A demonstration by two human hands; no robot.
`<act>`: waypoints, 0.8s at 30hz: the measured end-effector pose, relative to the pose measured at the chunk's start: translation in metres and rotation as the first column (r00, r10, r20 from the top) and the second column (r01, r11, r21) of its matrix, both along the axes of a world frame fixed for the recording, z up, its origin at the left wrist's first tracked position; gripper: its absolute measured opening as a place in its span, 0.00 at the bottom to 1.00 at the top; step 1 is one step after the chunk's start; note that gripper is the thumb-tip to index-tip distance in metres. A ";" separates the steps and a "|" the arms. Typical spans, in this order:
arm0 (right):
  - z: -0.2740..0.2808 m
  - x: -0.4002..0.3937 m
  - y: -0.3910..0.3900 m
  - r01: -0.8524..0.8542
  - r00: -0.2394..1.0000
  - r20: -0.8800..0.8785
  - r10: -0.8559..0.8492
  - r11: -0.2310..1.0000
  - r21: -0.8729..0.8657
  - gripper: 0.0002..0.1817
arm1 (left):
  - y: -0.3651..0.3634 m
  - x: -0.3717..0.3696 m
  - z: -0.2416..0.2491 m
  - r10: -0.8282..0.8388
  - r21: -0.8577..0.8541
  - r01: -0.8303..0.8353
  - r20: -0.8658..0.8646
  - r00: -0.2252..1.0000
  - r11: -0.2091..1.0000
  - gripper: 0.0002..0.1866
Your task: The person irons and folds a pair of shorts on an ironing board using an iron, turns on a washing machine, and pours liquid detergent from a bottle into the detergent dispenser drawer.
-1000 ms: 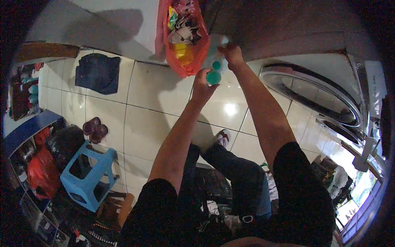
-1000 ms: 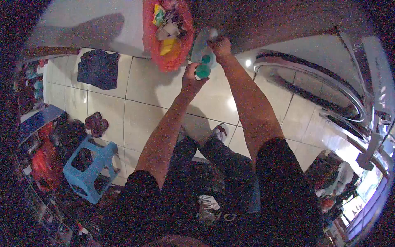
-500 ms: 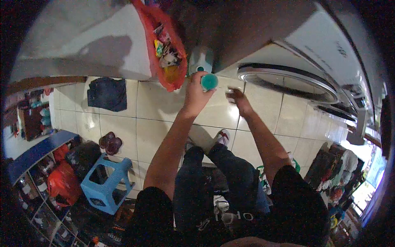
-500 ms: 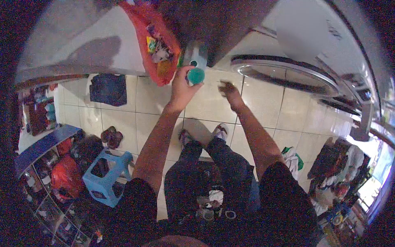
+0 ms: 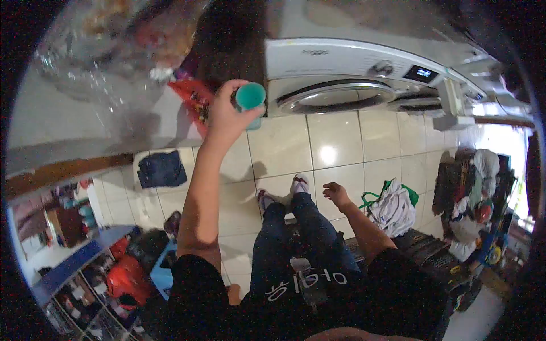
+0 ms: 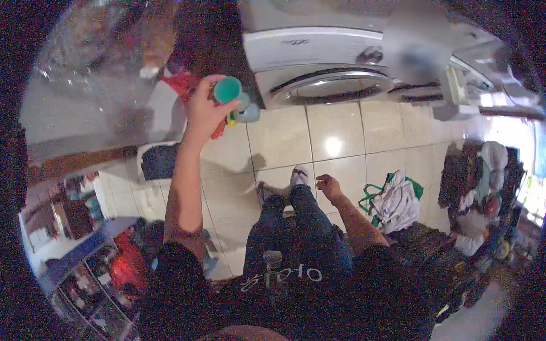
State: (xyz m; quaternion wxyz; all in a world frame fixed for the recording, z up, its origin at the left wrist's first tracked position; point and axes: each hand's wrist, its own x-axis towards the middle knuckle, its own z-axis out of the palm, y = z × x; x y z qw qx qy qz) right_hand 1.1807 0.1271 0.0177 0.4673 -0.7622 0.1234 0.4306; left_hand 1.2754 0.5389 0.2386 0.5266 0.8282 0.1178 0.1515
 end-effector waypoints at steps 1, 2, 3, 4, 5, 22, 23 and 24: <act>0.008 -0.004 -0.006 -0.030 0.997 0.075 0.031 1.000 -0.003 0.13 | -0.006 0.002 0.020 -0.019 0.013 0.019 -0.007 1.000 1.000 0.25; 0.015 -0.004 -0.012 -0.036 0.994 0.101 0.039 0.999 -0.027 0.13 | -0.012 0.004 0.038 -0.039 0.025 0.040 -0.012 0.999 0.999 0.25; 0.024 -0.001 -0.020 -0.039 0.991 0.126 0.045 0.998 -0.051 0.13 | -0.023 0.009 0.058 -0.074 0.069 0.076 -0.029 0.997 0.995 0.26; 0.033 0.002 -0.027 -0.041 0.988 0.149 0.052 0.996 -0.076 0.13 | -0.031 0.014 0.073 -0.091 0.098 0.095 -0.046 0.995 0.991 0.26; 0.034 0.002 -0.037 0.037 0.983 0.180 -0.026 0.997 -0.061 0.13 | -0.040 0.018 0.086 -0.109 0.125 0.116 -0.062 0.992 0.985 0.26; 0.038 0.019 -0.257 0.044 0.947 0.313 0.073 0.935 -0.352 0.14 | -0.346 0.202 0.162 -0.521 -0.082 0.518 -0.016 0.854 0.851 0.26; 0.038 0.021 -0.277 0.061 0.940 0.334 0.071 0.928 -0.368 0.13 | -0.366 0.222 0.145 -0.540 -0.029 0.541 0.038 0.841 0.841 0.26; 0.037 0.024 -0.294 0.079 0.933 0.353 0.066 0.921 -0.382 0.13 | -0.388 0.238 0.137 -0.548 -0.021 0.548 0.032 0.836 0.836 0.26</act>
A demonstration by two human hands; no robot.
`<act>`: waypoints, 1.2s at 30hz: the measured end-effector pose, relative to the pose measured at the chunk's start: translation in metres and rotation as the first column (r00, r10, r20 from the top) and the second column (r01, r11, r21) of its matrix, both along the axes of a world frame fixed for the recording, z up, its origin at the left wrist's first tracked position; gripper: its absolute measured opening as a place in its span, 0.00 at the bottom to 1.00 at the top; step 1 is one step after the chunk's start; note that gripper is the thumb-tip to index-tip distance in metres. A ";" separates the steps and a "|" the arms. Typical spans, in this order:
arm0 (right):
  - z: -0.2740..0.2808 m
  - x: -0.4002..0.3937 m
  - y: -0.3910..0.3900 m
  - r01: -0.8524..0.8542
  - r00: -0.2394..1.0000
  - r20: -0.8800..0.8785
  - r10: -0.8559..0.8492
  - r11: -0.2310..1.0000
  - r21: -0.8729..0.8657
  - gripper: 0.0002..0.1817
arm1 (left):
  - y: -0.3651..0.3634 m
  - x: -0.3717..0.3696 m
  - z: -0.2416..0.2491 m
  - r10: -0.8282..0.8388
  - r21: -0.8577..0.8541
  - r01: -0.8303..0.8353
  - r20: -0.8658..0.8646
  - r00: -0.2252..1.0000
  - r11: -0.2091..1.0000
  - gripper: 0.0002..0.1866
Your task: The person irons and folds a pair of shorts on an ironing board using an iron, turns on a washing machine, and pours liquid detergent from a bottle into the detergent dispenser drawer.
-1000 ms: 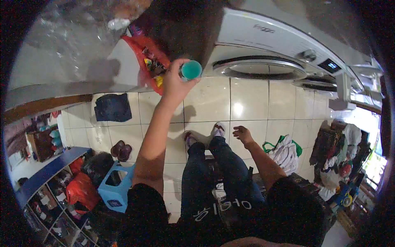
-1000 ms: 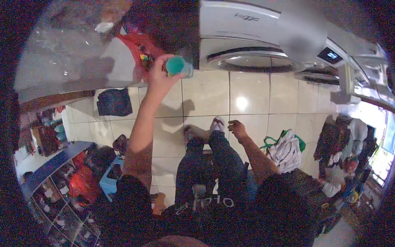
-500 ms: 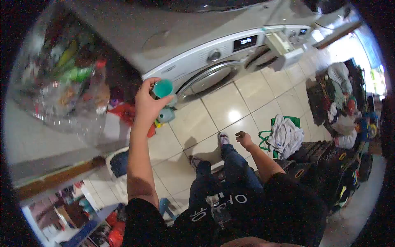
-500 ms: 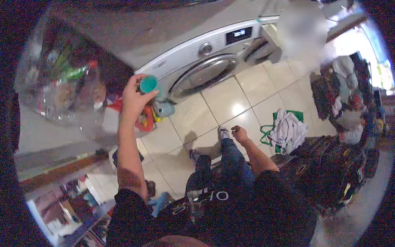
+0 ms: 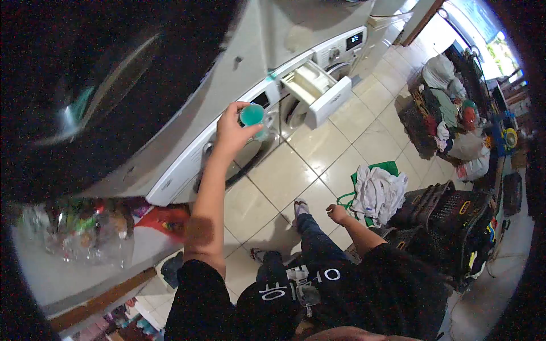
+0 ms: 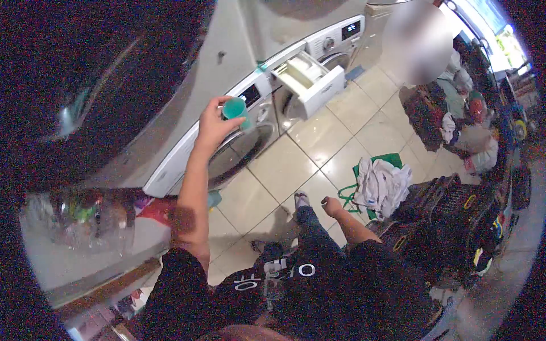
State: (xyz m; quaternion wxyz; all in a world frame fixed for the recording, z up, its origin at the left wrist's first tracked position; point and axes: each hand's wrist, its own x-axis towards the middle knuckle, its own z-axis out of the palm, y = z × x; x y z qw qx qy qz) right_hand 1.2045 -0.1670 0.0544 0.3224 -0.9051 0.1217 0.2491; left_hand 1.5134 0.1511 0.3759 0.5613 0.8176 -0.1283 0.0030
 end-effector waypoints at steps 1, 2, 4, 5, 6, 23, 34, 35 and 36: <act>0.010 0.006 -0.021 -0.011 1.000 -0.030 0.010 0.998 -0.056 0.14 | -0.025 0.014 -0.005 -0.008 0.011 0.008 -0.001 1.000 1.000 0.26; 0.004 0.008 -0.043 0.012 1.000 -0.027 -0.013 0.999 -0.051 0.14 | -0.048 0.027 -0.007 -0.015 0.025 0.015 -0.003 1.000 1.000 0.26; -0.004 0.010 -0.078 0.125 0.992 0.011 -0.125 0.986 -0.112 0.14 | -0.086 0.052 -0.008 -0.015 0.179 0.012 0.015 1.000 0.984 0.26; -0.005 0.011 -0.092 0.174 0.984 -0.010 -0.176 0.978 -0.114 0.14 | -0.103 0.064 -0.013 -0.013 0.263 -0.001 0.051 0.999 0.965 0.27; -0.003 0.012 -0.102 0.220 0.974 -0.031 -0.225 0.969 -0.116 0.14 | -0.117 0.076 -0.020 -0.014 0.345 -0.017 0.087 0.996 0.938 0.27; 0.000 0.055 -0.117 0.201 0.977 -0.079 -0.200 0.980 0.010 0.13 | -0.219 0.146 -0.023 -0.171 0.904 0.296 -0.253 0.952 0.308 0.17; 0.009 0.088 -0.116 0.194 0.978 -0.090 -0.189 0.980 0.046 0.13 | -0.231 0.151 -0.040 -0.226 0.963 0.212 -0.172 0.959 0.166 0.12; 0.005 0.090 -0.117 0.189 0.981 -0.066 -0.183 0.979 0.083 0.13 | -0.235 0.148 -0.043 -0.208 0.974 0.159 -0.124 0.970 0.159 0.13; 0.009 0.097 -0.116 0.180 0.984 -0.018 -0.179 0.981 0.068 0.13 | -0.240 0.145 -0.045 -0.189 0.983 0.104 -0.075 0.979 0.151 0.13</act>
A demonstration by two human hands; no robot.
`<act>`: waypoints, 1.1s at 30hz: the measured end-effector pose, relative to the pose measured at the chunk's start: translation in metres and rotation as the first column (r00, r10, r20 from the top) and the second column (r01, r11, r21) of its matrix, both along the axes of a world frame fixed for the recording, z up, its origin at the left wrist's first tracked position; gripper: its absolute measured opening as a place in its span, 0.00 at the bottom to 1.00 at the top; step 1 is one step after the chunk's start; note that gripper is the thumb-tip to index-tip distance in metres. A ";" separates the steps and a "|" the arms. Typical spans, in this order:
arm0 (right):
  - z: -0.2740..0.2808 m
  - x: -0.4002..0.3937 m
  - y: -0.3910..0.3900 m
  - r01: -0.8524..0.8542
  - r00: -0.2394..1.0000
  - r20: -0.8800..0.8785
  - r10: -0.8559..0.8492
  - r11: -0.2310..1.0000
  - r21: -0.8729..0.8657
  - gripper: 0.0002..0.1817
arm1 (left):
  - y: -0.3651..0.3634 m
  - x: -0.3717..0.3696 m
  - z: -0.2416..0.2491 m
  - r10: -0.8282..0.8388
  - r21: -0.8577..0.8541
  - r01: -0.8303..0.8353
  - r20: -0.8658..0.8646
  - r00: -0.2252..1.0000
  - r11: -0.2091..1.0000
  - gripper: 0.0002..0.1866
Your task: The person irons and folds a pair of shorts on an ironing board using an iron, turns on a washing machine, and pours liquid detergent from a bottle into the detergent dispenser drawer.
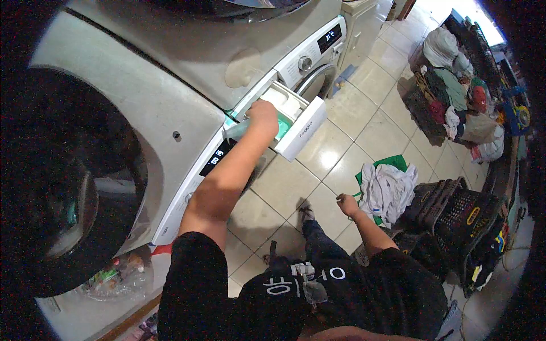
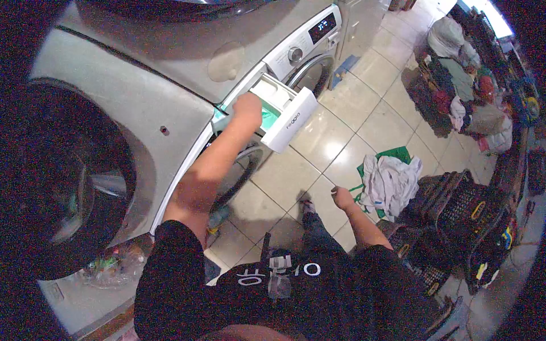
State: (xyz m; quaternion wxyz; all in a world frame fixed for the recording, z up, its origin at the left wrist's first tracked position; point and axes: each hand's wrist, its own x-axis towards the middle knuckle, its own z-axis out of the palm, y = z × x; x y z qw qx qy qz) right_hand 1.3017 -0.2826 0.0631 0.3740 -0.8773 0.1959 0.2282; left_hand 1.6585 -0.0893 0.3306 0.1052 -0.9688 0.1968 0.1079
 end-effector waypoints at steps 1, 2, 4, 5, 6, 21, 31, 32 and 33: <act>0.017 0.015 0.006 -0.006 0.999 0.043 0.007 1.000 -0.024 0.13 | -0.007 -0.002 -0.004 -0.028 0.055 0.024 0.069 0.997 0.998 0.12; 0.036 0.031 0.012 -0.013 0.996 0.084 0.017 0.999 -0.049 0.13 | -0.013 -0.005 -0.010 -0.058 0.111 0.043 0.135 0.989 0.993 0.12; 0.072 0.066 0.022 0.041 0.973 0.227 -0.044 0.999 0.017 0.14 | -0.018 -0.011 -0.018 -0.165 0.242 0.115 0.198 0.966 0.964 0.12; 0.083 0.084 0.027 0.046 0.936 0.350 -0.034 0.999 -0.026 0.14 | -0.018 -0.014 -0.021 -0.240 0.314 0.171 0.194 0.951 0.934 0.14; 0.095 0.101 0.033 0.056 0.884 0.466 -0.019 0.996 -0.067 0.15 | -0.017 -0.016 -0.024 -0.313 0.384 0.225 0.183 0.932 0.895 0.15; 0.183 0.214 0.124 0.354 0.619 0.683 -0.388 0.914 0.199 0.25 | 0.068 -0.037 -0.014 0.368 -0.639 -0.309 -0.044 0.929 0.704 0.24; 0.174 0.325 0.171 0.200 0.550 0.810 -0.205 0.973 0.111 0.25 | 0.178 -0.121 0.011 0.521 -0.993 -0.103 -0.058 0.852 0.058 0.31; 0.175 0.335 0.173 0.153 0.596 0.775 -0.211 0.977 0.148 0.26 | 0.191 -0.134 0.013 0.512 -0.994 -0.108 -0.098 0.853 -0.011 0.30; 0.176 0.343 0.178 0.118 0.604 0.751 -0.266 0.962 0.246 0.26 | 0.205 -0.150 0.018 0.499 -0.990 -0.112 -0.137 0.856 -0.081 0.30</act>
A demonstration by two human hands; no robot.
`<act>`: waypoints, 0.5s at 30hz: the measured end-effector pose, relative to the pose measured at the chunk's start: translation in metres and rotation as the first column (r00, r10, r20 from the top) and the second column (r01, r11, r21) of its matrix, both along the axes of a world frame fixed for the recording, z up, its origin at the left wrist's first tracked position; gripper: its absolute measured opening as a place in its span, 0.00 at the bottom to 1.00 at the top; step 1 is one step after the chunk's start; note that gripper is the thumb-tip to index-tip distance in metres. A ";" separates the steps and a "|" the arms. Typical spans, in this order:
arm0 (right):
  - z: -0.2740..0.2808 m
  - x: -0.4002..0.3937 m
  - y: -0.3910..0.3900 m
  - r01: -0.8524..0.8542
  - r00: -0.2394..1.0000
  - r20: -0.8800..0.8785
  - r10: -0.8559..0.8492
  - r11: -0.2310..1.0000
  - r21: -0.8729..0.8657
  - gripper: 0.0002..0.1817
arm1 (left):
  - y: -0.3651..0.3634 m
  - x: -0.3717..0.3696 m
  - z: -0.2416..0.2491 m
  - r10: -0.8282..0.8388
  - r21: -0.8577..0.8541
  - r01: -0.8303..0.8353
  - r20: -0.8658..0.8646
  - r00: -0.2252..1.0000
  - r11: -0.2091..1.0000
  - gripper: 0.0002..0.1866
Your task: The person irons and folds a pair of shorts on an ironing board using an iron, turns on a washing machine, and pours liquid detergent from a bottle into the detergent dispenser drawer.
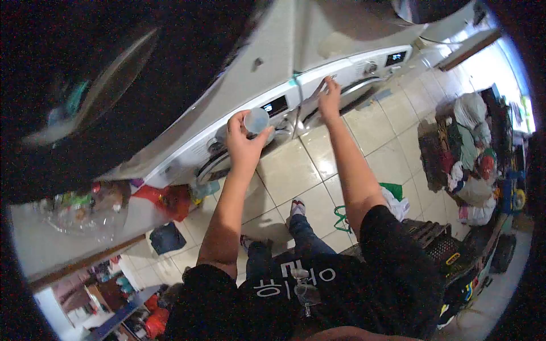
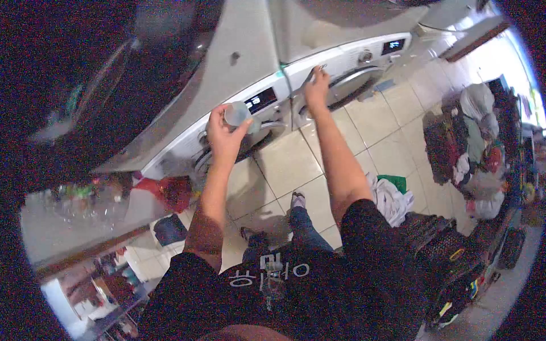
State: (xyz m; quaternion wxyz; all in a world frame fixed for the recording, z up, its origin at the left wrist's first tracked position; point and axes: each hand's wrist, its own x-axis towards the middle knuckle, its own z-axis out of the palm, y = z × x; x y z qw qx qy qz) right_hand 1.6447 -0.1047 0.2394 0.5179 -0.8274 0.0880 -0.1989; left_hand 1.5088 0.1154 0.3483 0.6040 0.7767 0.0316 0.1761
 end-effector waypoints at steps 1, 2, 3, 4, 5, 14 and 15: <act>0.008 0.004 0.003 -0.026 0.999 -0.035 0.024 0.997 -0.079 0.27 | 0.014 -0.014 0.002 -0.003 -0.071 0.003 -0.001 1.000 0.997 0.30; -0.008 0.017 0.000 0.011 0.995 -0.091 -0.025 0.988 -0.153 0.27 | 0.031 -0.027 -0.005 -0.008 -0.027 0.009 0.015 1.000 1.000 0.29; -0.002 0.017 -0.001 -0.018 0.988 -0.151 -0.008 0.986 -0.168 0.28 | 0.048 -0.041 -0.008 0.001 -0.032 -0.001 0.006 1.000 0.999 0.29; -0.011 0.017 -0.007 -0.077 0.991 -0.119 0.058 0.985 -0.154 0.29 | 0.064 -0.057 -0.011 0.011 -0.040 -0.012 -0.007 1.000 0.999 0.29; -0.032 0.019 -0.019 -0.160 0.987 -0.013 0.160 0.987 0.014 0.31 | 0.079 -0.075 -0.014 0.021 -0.048 -0.022 -0.018 1.000 0.999 0.29; -0.131 -0.197 0.136 -0.201 0.704 -0.494 0.511 0.810 0.551 0.20 | 0.261 -0.239 -0.087 0.301 -0.058 -0.307 -0.086 0.950 0.950 0.30; -0.091 -0.227 0.201 -0.198 0.641 -0.516 0.569 0.771 0.605 0.19 | 0.282 -0.259 -0.093 0.335 -0.058 -0.344 -0.128 0.933 0.937 0.31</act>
